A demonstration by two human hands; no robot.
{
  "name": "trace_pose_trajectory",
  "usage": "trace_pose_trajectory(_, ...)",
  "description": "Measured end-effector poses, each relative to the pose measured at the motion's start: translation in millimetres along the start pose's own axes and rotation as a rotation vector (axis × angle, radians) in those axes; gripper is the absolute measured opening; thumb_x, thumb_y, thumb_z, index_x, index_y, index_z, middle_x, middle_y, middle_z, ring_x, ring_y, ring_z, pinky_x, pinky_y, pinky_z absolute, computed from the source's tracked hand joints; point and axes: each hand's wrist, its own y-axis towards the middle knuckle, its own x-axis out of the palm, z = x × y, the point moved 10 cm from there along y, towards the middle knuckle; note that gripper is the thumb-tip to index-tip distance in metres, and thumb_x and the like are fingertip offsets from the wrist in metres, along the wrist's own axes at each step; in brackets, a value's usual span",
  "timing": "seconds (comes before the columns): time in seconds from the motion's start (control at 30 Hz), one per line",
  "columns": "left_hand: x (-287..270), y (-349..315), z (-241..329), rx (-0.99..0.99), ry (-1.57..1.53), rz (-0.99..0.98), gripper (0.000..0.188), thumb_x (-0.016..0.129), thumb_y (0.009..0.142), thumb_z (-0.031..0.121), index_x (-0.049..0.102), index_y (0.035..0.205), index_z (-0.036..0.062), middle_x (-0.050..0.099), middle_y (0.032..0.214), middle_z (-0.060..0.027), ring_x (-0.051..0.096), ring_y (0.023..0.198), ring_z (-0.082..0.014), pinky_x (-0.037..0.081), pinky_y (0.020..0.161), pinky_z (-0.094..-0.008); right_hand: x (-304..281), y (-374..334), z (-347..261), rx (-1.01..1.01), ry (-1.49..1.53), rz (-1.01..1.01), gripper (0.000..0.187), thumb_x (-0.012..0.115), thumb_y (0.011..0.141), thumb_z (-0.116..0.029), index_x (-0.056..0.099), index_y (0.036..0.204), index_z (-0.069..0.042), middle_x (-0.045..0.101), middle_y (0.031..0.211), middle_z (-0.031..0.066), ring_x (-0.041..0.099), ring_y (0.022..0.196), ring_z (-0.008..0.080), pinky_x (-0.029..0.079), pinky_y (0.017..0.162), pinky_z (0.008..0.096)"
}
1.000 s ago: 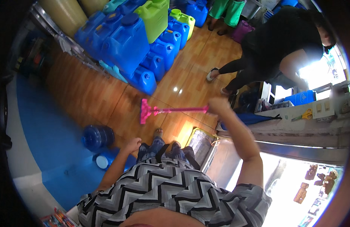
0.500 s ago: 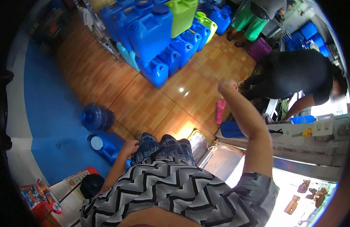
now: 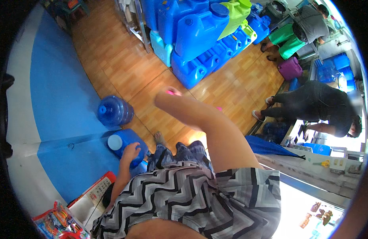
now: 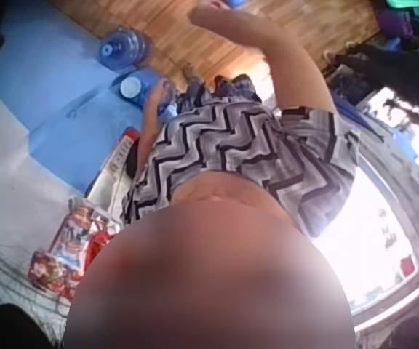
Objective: The person sweeps the tiled floor with a pink broom in a room filled with stacked plastic water containers. They move around the room, sweeping different areas and occasionally repositioning a large water jug.
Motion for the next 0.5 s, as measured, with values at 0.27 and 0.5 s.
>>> trace_pose_trajectory(0.27, -86.4, 33.4, -24.5, 0.018, 0.007, 0.158, 0.032, 0.058, 0.081, 0.021, 0.057, 0.110, 0.0068, 0.059, 0.107, -0.0174, 0.055, 0.100, -0.0344, 0.044, 0.086, -0.0422, -253.5, -190.8, -4.1, -0.391, 0.091, 0.273, 0.020, 0.066, 0.066, -0.010, 0.065, 0.084, -0.001, 0.064, 0.073, 0.0132, 0.061, 0.063, 0.0263, 0.049, 0.051, 0.0438)
trace_pose_trajectory(0.5, -106.6, 25.1, -28.2, 0.102, -0.063, 0.264, 0.032, 0.060, 0.080, 0.021, 0.058, 0.108, 0.0058, 0.059, 0.107, -0.0180, 0.055, 0.101, -0.0345, 0.044, 0.087, -0.0419, -222.3, -282.1, 63.1, -0.959, 0.122, 0.554, 0.021, 0.065, 0.066, -0.011, 0.067, 0.085, -0.003, 0.065, 0.075, 0.0147, 0.062, 0.068, 0.0267, 0.048, 0.058, 0.0340)
